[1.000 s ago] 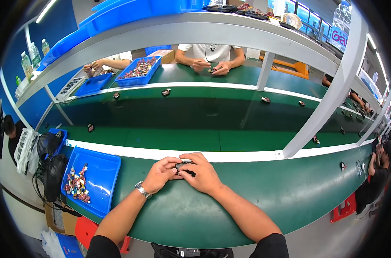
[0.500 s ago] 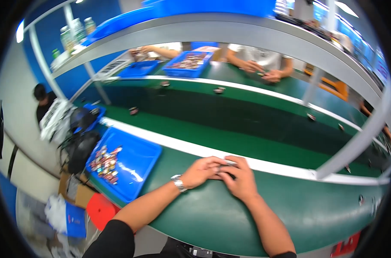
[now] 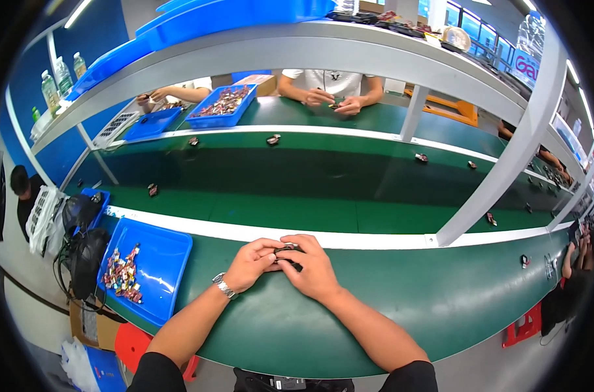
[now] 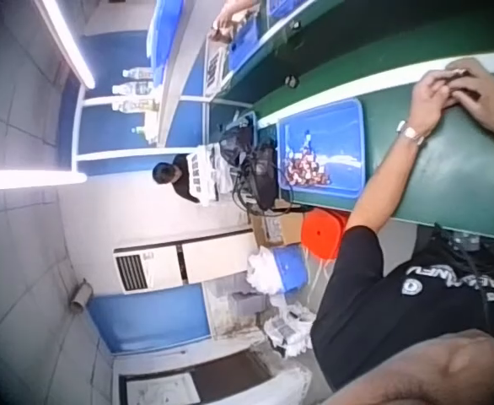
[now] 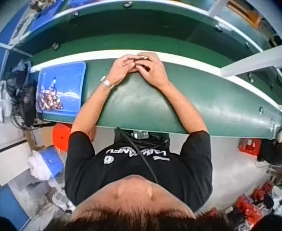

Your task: Assembling small electronic components at a factory production line workstation.

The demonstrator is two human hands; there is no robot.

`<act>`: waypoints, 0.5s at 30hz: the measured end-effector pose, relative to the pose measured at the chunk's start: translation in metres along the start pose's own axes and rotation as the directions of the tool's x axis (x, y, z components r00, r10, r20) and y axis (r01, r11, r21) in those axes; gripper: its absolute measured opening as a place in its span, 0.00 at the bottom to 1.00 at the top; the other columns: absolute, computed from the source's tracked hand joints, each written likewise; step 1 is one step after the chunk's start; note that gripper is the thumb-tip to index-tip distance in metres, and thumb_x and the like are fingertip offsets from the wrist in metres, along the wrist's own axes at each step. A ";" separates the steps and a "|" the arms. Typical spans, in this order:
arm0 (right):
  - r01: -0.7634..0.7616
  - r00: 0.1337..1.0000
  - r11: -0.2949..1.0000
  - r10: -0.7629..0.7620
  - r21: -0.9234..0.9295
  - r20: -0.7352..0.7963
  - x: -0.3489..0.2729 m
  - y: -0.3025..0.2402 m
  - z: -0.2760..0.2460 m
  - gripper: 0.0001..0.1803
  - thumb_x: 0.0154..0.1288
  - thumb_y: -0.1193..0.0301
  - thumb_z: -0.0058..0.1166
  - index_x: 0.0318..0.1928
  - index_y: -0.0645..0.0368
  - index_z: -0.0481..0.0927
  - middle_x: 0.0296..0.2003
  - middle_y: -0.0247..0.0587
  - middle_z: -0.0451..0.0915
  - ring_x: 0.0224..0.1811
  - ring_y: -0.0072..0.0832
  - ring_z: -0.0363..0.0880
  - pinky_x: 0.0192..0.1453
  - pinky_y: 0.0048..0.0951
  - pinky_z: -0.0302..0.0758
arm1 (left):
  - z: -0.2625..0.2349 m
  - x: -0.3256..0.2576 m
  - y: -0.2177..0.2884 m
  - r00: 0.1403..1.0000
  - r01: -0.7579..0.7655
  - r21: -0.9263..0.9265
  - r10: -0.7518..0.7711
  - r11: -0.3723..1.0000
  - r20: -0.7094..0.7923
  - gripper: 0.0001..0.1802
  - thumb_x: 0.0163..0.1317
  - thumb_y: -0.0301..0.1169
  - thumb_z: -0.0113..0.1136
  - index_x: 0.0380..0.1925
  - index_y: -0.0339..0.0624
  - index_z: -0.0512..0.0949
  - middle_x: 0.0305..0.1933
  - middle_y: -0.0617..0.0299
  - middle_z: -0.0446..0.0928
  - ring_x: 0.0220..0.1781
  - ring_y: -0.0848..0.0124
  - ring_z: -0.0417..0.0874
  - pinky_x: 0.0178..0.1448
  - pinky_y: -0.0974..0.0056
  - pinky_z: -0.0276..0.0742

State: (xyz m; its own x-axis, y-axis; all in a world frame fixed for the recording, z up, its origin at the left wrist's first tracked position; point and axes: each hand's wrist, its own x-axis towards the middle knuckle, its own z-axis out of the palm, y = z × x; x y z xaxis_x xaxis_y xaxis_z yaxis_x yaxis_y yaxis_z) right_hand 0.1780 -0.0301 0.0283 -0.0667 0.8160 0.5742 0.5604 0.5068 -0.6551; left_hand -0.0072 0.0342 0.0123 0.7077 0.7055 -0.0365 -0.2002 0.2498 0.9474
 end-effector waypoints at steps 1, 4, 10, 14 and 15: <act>-0.001 1.000 1.000 0.001 -0.002 -0.004 -0.001 0.002 -0.004 0.11 0.56 0.78 0.66 0.41 0.58 0.87 0.54 0.41 0.80 0.58 0.41 0.76 0.57 0.36 0.80 | 0.003 0.004 -0.001 1.000 0.000 0.001 0.000 1.000 0.017 0.16 0.75 0.21 0.46 0.61 0.36 0.71 0.64 0.55 0.74 0.64 0.67 0.78 0.67 0.60 0.79; -0.019 1.000 1.000 0.019 0.020 -0.009 -0.002 0.001 -0.008 0.10 0.56 0.78 0.66 0.41 0.58 0.87 0.55 0.41 0.80 0.59 0.41 0.75 0.58 0.36 0.79 | 0.006 0.008 -0.004 0.999 -0.026 -0.020 0.026 0.999 0.024 0.17 0.75 0.20 0.45 0.61 0.35 0.71 0.64 0.54 0.74 0.64 0.66 0.78 0.66 0.61 0.80; 0.005 1.000 1.000 -0.005 0.022 0.020 0.006 -0.001 0.000 0.10 0.56 0.76 0.65 0.41 0.57 0.87 0.56 0.41 0.79 0.60 0.43 0.74 0.60 0.39 0.77 | -0.002 0.001 -0.001 0.997 -0.036 0.054 0.039 0.998 -0.066 0.17 0.75 0.22 0.46 0.61 0.35 0.71 0.64 0.53 0.75 0.64 0.66 0.78 0.66 0.61 0.79; 0.066 0.998 0.996 -0.067 -0.051 -0.012 0.001 0.006 0.004 0.10 0.52 0.76 0.67 0.38 0.55 0.89 0.51 0.46 0.81 0.54 0.46 0.78 0.57 0.41 0.78 | -0.004 0.001 -0.008 0.999 -0.048 -0.031 0.048 0.998 0.002 0.19 0.74 0.26 0.53 0.62 0.33 0.70 0.61 0.53 0.77 0.60 0.67 0.81 0.66 0.59 0.80; 0.029 0.998 0.999 -0.031 -0.031 -0.047 -0.005 0.014 -0.004 0.11 0.52 0.78 0.67 0.38 0.55 0.89 0.51 0.46 0.81 0.55 0.44 0.79 0.57 0.41 0.79 | 0.004 0.015 -0.017 0.994 -0.071 -0.073 0.077 0.995 0.082 0.19 0.75 0.28 0.52 0.63 0.34 0.70 0.60 0.54 0.77 0.60 0.68 0.81 0.66 0.59 0.80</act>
State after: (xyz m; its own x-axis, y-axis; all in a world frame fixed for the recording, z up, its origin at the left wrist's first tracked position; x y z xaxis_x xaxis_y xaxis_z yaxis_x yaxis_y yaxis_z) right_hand 0.1892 -0.0279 0.0179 -0.0449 0.7859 0.6167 0.5833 0.5218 -0.6225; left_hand 0.0092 0.0379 -0.0033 0.7432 0.6661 0.0622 -0.2989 0.2473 0.9217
